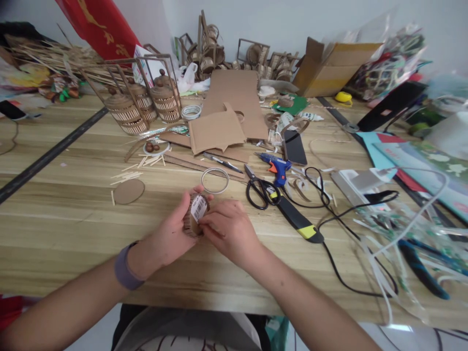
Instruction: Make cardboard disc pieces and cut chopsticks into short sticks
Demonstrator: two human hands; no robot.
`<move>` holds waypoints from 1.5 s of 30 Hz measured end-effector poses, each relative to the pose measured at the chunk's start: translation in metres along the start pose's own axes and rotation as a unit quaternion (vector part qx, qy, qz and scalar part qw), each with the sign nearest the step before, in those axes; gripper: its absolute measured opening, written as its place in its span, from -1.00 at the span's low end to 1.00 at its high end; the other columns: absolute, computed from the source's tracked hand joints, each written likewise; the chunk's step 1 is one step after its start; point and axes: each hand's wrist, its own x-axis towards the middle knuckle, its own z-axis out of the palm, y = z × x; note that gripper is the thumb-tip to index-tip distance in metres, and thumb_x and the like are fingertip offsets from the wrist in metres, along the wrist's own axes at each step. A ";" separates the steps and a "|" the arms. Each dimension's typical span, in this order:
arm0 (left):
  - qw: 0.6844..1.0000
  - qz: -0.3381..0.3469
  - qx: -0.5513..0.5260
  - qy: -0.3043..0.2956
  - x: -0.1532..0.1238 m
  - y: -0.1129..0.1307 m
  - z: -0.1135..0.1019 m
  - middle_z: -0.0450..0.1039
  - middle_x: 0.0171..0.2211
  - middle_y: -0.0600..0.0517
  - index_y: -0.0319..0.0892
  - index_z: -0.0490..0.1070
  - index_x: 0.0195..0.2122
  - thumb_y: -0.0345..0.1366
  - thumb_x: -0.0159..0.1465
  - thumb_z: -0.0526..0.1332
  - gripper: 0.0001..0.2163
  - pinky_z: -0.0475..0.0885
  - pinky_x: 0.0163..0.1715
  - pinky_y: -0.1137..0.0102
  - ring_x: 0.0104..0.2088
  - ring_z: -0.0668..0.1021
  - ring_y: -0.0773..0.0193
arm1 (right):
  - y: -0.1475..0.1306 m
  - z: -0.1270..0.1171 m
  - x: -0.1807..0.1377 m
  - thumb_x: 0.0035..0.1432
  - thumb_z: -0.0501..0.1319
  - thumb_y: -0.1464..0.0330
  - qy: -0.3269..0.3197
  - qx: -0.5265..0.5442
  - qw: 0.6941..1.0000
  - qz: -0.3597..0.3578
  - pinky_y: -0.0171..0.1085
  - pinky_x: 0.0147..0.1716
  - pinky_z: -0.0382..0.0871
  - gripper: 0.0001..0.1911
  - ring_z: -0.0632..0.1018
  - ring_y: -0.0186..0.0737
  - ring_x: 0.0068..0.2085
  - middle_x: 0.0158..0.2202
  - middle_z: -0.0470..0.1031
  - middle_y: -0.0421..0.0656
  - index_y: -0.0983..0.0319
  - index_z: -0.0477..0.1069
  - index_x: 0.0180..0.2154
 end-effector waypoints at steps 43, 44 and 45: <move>0.996 -0.056 -0.074 -0.018 -0.001 0.006 0.004 0.45 -0.21 0.06 -0.04 0.42 -0.15 -0.14 0.34 0.15 -0.84 0.40 -0.30 0.48 -0.28 0.50 0.36 | 0.004 0.002 -0.001 0.23 0.22 0.45 0.017 -0.011 0.999 -0.038 -0.20 -0.25 0.43 -0.96 0.54 -0.17 -0.25 -0.29 0.57 -0.08 0.23 0.45 -0.26; 0.995 -0.057 -0.073 -0.018 -0.001 0.006 0.003 0.45 -0.20 0.06 -0.04 0.42 -0.15 -0.13 0.34 0.14 -0.83 0.40 -0.30 0.48 -0.28 0.50 0.36 | 0.004 0.002 -0.002 0.24 0.20 0.44 0.018 -0.018 0.999 -0.041 -0.19 -0.24 0.43 -0.95 0.54 -0.17 -0.24 -0.29 0.57 -0.08 0.23 0.45 -0.26; 0.995 -0.059 -0.074 -0.019 -0.001 0.006 0.003 0.45 -0.19 0.07 -0.04 0.42 -0.14 -0.13 0.35 0.14 -0.83 0.40 -0.29 0.48 -0.28 0.50 0.37 | 0.003 0.002 -0.002 0.25 0.19 0.44 0.019 -0.025 0.999 -0.043 -0.19 -0.24 0.43 -0.93 0.54 -0.17 -0.24 -0.29 0.57 -0.08 0.23 0.45 -0.26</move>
